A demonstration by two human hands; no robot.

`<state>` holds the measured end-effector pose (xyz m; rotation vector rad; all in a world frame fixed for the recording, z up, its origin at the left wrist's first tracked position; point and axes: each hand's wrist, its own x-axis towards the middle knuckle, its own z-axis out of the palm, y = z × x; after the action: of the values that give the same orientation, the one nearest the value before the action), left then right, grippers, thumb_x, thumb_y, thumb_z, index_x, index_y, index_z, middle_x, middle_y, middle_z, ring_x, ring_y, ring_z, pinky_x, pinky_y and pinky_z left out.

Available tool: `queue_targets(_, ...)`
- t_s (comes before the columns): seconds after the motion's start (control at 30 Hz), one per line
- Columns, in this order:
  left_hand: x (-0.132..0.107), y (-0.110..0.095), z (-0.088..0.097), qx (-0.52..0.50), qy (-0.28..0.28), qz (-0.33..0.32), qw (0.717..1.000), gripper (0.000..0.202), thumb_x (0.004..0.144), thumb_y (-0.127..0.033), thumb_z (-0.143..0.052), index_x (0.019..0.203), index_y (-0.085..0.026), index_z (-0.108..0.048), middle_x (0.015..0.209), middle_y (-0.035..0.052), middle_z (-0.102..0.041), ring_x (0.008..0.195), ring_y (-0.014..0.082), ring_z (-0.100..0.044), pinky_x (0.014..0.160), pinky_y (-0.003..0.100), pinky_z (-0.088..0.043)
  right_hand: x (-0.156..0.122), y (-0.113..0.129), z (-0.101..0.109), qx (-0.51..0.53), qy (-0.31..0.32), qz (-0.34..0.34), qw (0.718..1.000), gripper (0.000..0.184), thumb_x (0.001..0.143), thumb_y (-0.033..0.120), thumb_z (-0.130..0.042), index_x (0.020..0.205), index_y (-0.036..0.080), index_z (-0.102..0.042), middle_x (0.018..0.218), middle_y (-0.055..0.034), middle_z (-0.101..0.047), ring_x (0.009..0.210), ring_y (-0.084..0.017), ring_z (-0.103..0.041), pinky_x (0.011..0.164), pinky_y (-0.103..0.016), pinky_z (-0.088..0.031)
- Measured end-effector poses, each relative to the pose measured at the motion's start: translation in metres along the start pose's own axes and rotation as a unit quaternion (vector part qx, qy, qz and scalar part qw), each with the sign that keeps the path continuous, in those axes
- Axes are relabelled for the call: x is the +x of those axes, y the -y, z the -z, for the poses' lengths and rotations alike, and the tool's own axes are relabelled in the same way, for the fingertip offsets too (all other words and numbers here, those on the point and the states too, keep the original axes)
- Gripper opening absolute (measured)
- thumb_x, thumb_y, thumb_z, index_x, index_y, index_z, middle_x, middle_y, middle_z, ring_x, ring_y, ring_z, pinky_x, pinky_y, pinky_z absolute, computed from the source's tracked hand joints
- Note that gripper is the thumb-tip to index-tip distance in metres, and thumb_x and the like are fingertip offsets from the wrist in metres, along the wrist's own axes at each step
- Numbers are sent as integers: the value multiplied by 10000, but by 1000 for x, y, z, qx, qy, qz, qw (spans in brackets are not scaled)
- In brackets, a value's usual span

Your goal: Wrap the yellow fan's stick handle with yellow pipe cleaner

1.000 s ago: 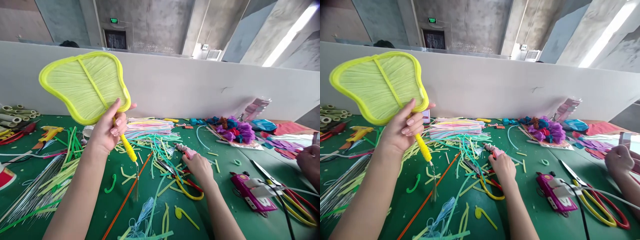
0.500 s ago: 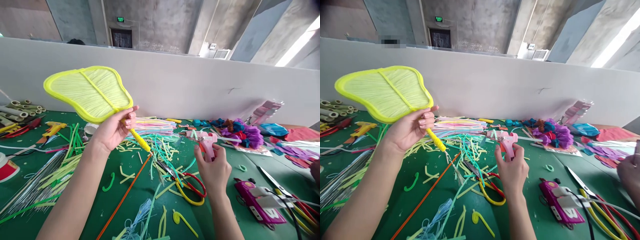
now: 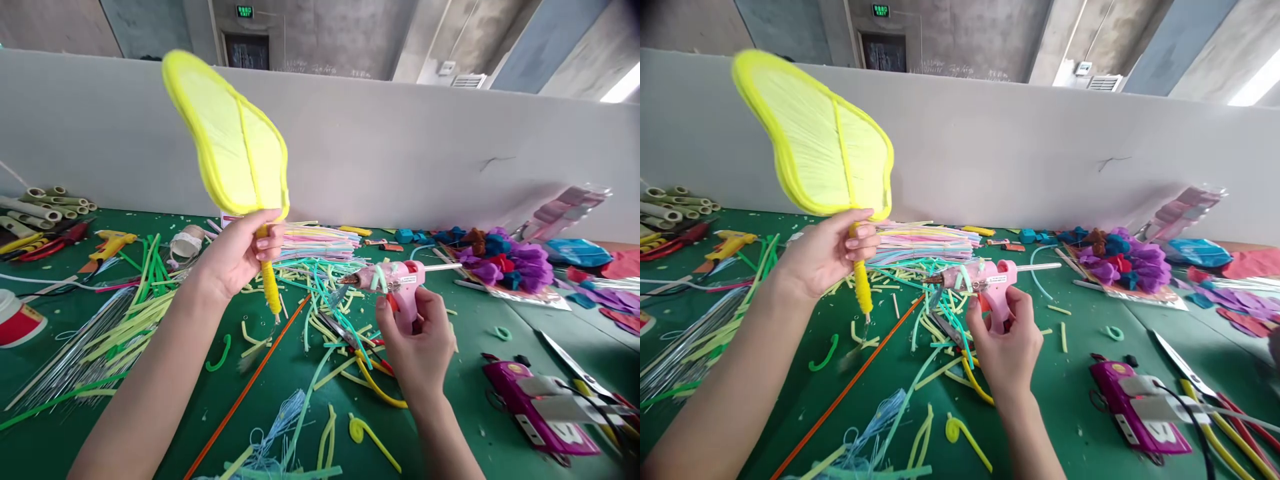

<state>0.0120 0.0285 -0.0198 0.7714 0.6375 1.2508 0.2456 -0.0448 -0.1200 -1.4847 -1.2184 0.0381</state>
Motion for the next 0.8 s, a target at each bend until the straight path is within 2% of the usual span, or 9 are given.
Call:
queue_targets(0.1, 0, -2, 1, -41, 23, 46, 998, 106, 879, -6, -553, 883, -86, -623, 646, 34, -596, 466, 47, -471, 398, 132, -400, -2, 2, 0, 6, -12, -1, 1000, 366, 763, 470, -710, 928, 180, -558, 670, 13, -600, 473, -93, -461, 428, -205, -388)
queue_targets(0.2, -2, -4, 1, -63, 38, 73, 995, 163, 912, -7, -500, 998, -7, -639, 756, 126, -663, 572, 97, -570, 497, 179, -519, -2, 2, 2, 23, -23, -6, 999, 365, 764, 462, -716, 932, 178, -560, 697, 6, -601, 485, -93, -464, 429, -206, -390)
queue_targets(0.3, -5, -6, -1, -64, 34, 56, 996, 221, 955, -36, -451, 1029, 6, -656, 836, 173, -696, 639, 122, -622, 582, 206, -576, -1, 1, 4, 38, -28, -13, 999, 365, 761, 458, -728, 930, 178, -566, 724, -1, -599, 503, -96, -474, 436, -209, -398)
queue_targets(0.37, -9, -7, -3, -55, 25, 11, 998, 238, 987, -84, -444, 1040, -34, -670, 797, 129, -696, 587, 102, -607, 576, 206, -578, -1, 1, 5, 47, -17, -20, 999, 353, 767, 446, -732, 932, 178, -572, 728, 0, -598, 506, -93, -472, 429, -203, -387)
queue_targets(0.4, -11, -8, -5, -54, 26, -10, 998, 235, 996, -110, -452, 1039, -55, -676, 722, 82, -670, 523, 80, -569, 527, 186, -554, -1, 2, 5, 53, -8, -21, 998, 342, 771, 435, -733, 932, 179, -574, 726, 1, -599, 503, -91, -469, 424, -200, -381)
queue_targets(0.47, -14, -9, -8, -57, 32, -36, 997, 236, 1005, -128, -451, 1015, -70, -680, 564, -17, -543, 398, 39, -444, 400, 134, -443, -3, 3, 4, 66, 12, -18, 998, 325, 775, 409, -732, 942, 180, -573, 723, 5, -603, 495, -88, -470, 415, -195, -377)
queue_targets(0.53, -16, -8, -10, -66, 33, -40, 996, 263, 1005, -99, -418, 974, -53, -675, 497, -75, -395, 347, 19, -337, 329, 114, -322, -6, 5, 2, 79, 30, -9, 996, 321, 774, 388, -730, 960, 180, -570, 723, 8, -611, 490, -88, -484, 414, -193, -392)
queue_targets(0.67, -14, -5, -10, -58, 20, -55, 997, 263, 987, -57, -405, 936, -41, -662, 526, -85, -339, 371, 14, -317, 345, 121, -299, -17, 8, -2, 84, 46, 17, 995, 323, 761, 357, -742, 966, 184, -562, 709, 16, -620, 471, -85, -492, 401, -185, -415)
queue_targets(0.8, -11, -2, -9, -30, 19, -69, 997, 221, 977, -66, -440, 938, -47, -657, 547, -87, -316, 393, 16, -301, 360, 127, -284, -24, 8, -6, 60, 33, 61, 996, 328, 744, 333, -762, 955, 187, -558, 650, 42, -590, 435, -77, -478, 376, -171, -408)
